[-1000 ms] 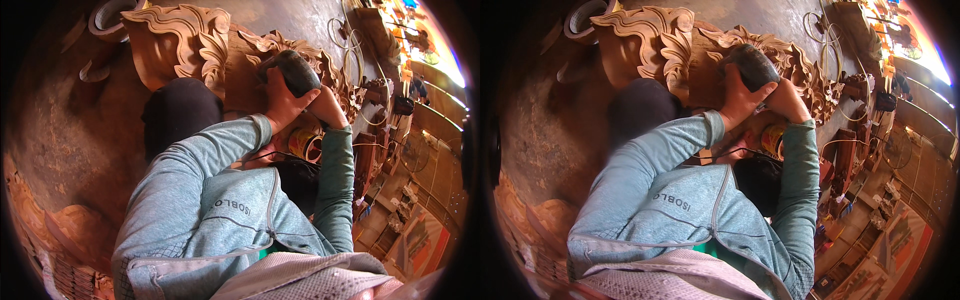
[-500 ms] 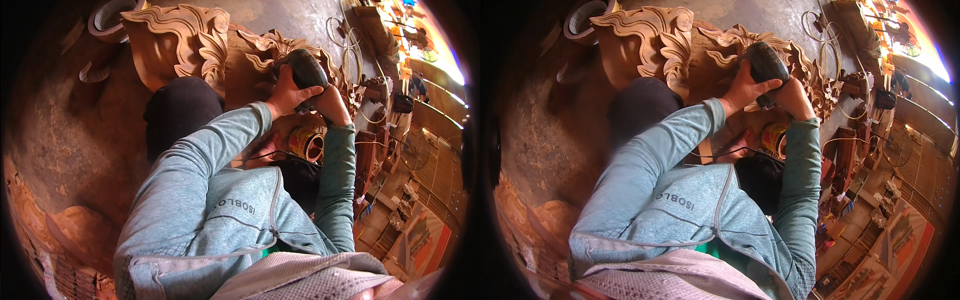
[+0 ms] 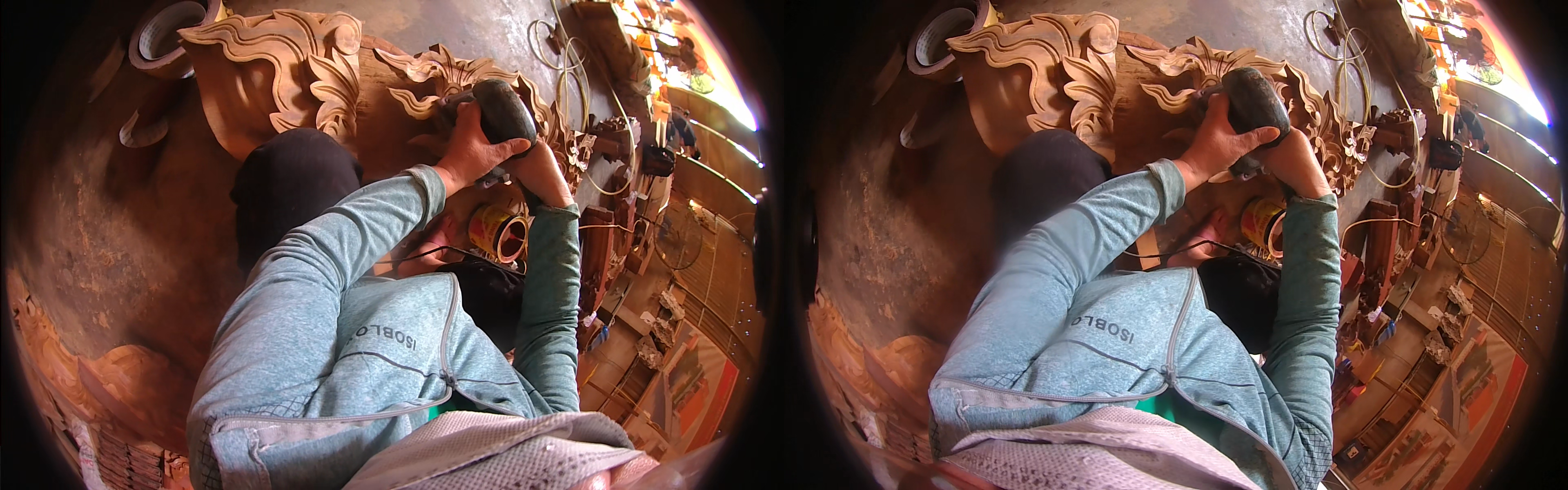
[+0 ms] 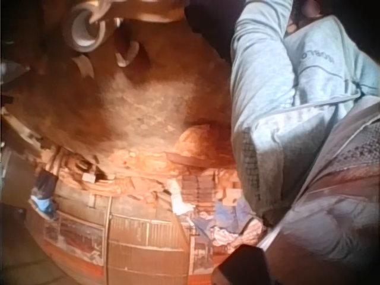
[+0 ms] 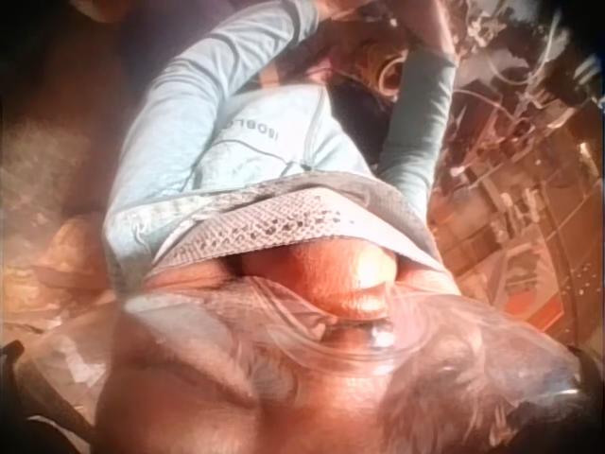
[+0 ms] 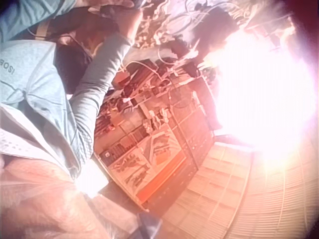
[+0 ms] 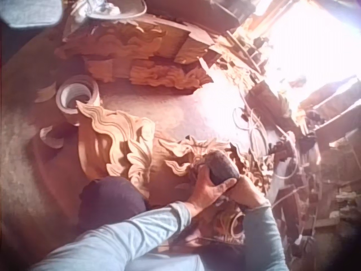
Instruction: The person applies glue to a carved wooden panel and uses a hammer to tap and secure the pieces into place. The person works on a large ornate wooden panel, repeatedly applying adhesive and hammering sections to assemble the carving.
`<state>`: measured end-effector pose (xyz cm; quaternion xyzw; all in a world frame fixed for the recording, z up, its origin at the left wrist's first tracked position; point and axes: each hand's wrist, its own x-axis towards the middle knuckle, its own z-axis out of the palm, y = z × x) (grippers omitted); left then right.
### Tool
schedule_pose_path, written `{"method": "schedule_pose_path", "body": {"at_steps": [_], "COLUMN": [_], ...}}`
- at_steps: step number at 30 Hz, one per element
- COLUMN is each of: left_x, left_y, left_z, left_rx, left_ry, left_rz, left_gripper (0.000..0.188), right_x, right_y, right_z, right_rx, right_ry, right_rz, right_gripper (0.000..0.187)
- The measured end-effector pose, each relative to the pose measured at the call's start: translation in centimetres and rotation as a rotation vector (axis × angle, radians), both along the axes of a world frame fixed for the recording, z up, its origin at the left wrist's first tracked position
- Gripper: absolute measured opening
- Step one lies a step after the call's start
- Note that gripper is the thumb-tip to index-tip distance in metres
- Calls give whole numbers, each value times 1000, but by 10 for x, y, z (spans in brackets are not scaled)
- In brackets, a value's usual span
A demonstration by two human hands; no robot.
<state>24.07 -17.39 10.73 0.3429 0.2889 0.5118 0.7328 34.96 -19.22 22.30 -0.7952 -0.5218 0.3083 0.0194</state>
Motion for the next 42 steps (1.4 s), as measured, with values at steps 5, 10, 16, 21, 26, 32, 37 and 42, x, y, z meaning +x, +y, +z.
{"method": "schedule_pose_path", "body": {"at_steps": [5, 10, 16, 21, 26, 32, 37, 42], "left_x": [-1, -4, -8, -8, -12, -13, -15, -26], "left_y": [-14, -4, -15, 0, -7, 2, -3, -22], "left_z": [9, 5, 13, 3, 10, 10, 12, 14], "left_rx": [202, 203, 154, 143, 216, 157, 167, 94], "left_ry": [468, 382, 474, 396, 511, 481, 540, 468], "left_rz": [218, 205, 180, 109, 214, 100, 163, 188], "left_gripper": [79, 78, 82, 88, 82, 87, 90, 93], "right_x": [3, -7, -6, -12, -7, -8, -12, -17], "right_y": [2, 6, 1, 4, -1, 2, 2, -4], "right_z": [6, 5, 3, 2, 0, -2, -5, -2], "right_rx": [-110, -121, -79, -27, -93, -77, -74, -145], "right_ry": [-10, -39, 20, 21, 53, 83, 130, 67], "right_rz": [5, -46, -35, -42, -53, -60, -80, 2], "right_gripper": [35, 34, 33, 32, 29, 27, 25, 29]}}
